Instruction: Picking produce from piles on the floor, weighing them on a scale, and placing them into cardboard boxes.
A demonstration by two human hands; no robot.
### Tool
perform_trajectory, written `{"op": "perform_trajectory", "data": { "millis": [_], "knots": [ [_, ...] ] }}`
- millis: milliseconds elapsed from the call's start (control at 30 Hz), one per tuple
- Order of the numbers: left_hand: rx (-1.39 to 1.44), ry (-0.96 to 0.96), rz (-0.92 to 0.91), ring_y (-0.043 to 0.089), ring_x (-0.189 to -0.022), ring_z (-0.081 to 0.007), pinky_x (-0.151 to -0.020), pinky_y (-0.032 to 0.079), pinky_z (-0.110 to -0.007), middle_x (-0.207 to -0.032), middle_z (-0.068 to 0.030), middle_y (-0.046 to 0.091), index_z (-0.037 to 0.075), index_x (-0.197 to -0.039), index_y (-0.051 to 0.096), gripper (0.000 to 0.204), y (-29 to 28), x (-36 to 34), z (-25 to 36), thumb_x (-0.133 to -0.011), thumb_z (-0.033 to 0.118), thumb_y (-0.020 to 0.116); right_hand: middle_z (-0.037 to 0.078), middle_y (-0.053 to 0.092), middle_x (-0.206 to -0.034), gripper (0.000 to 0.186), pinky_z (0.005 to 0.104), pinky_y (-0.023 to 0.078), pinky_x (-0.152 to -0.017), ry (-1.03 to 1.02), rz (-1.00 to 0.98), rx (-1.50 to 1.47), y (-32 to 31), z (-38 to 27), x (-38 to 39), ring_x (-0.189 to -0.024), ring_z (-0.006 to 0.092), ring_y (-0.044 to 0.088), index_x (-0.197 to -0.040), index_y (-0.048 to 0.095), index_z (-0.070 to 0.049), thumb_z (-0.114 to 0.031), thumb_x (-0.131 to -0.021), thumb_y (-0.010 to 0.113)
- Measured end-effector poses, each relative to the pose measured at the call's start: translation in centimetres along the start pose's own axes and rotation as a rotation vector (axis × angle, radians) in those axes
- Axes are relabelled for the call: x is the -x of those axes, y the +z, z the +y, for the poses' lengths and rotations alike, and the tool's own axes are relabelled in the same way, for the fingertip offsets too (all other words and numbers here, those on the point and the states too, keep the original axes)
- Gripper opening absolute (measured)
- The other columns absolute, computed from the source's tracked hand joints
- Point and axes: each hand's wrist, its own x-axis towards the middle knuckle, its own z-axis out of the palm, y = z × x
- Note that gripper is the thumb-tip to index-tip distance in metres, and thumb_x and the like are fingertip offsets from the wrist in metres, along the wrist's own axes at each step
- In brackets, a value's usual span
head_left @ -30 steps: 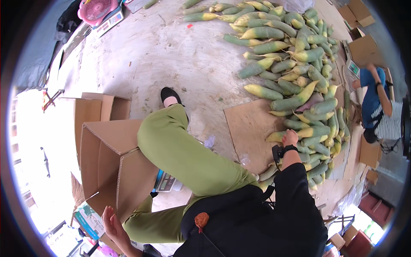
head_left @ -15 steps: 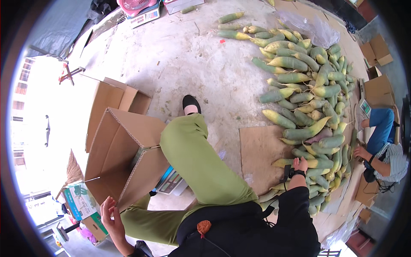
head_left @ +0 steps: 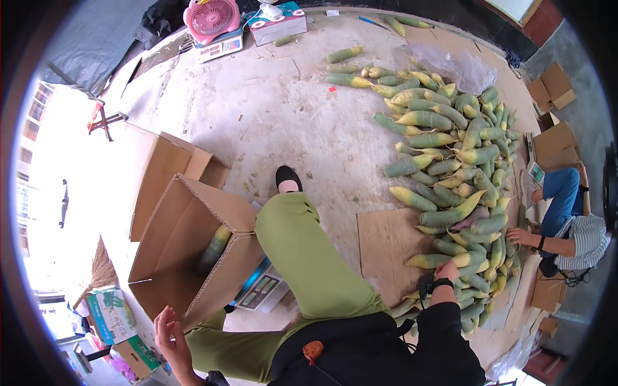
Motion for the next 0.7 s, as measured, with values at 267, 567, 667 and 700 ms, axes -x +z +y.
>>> {"op": "perform_trajectory", "data": {
  "millis": [267, 567, 667, 700],
  "knots": [
    [0.145, 0.060, -0.009, 0.061, -0.097, -0.0217, -0.078, 0.049, -0.030, -0.108, -0.0109, 0.060, 0.002, -0.114, 0.060, 0.037, 1.1, -1.1, -1.3, -0.079, -0.010, 0.053, 0.008, 0.049, -0.069, 0.009, 0.0334, 0.038, -0.039, -0.746, -0.236, 1.260, -0.1, 0.2, -9.5, -0.055, 0.0213, 0.048, -0.080, 0.053, -0.007, -0.005, -0.085, 0.045],
    [0.203, 0.059, 0.041, 0.061, -0.091, -0.0214, -0.075, 0.050, -0.029, -0.103, -0.0119, 0.061, 0.001, -0.108, 0.062, 0.033, -1.0, 0.0, -2.1, -0.077, -0.010, 0.055, 0.000, 0.045, -0.065, 0.013, 0.0283, 0.040, -0.050, 0.285, -0.729, -0.269, 8.3, -4.6, 10.4, -0.046, 0.0134, 0.035, -0.079, 0.048, -0.009, -0.011, -0.092, 0.044],
    [0.201, 0.067, 0.044, 0.061, -0.090, -0.0215, -0.076, 0.050, -0.029, -0.103, -0.0119, 0.061, 0.000, -0.107, 0.062, 0.032, -1.6, 0.1, -1.7, -0.077, -0.009, 0.055, -0.001, 0.044, -0.066, 0.016, 0.0263, 0.039, -0.052, 0.262, -0.882, -0.156, 11.0, -6.6, 19.9, -0.046, 0.0105, 0.033, -0.081, 0.047, -0.009, -0.016, -0.095, 0.047],
    [0.202, 0.060, 0.056, 0.061, -0.090, -0.0215, -0.076, 0.050, -0.029, -0.103, -0.0119, 0.061, 0.000, -0.107, 0.062, 0.032, -1.8, 0.0, -1.5, -0.077, -0.009, 0.055, -0.002, 0.045, -0.067, 0.016, 0.0257, 0.039, -0.052, 0.226, -0.918, -0.066, 11.7, -7.8, 23.4, -0.046, 0.0095, 0.034, -0.083, 0.048, -0.009, -0.018, -0.096, 0.049]
  ]
}}
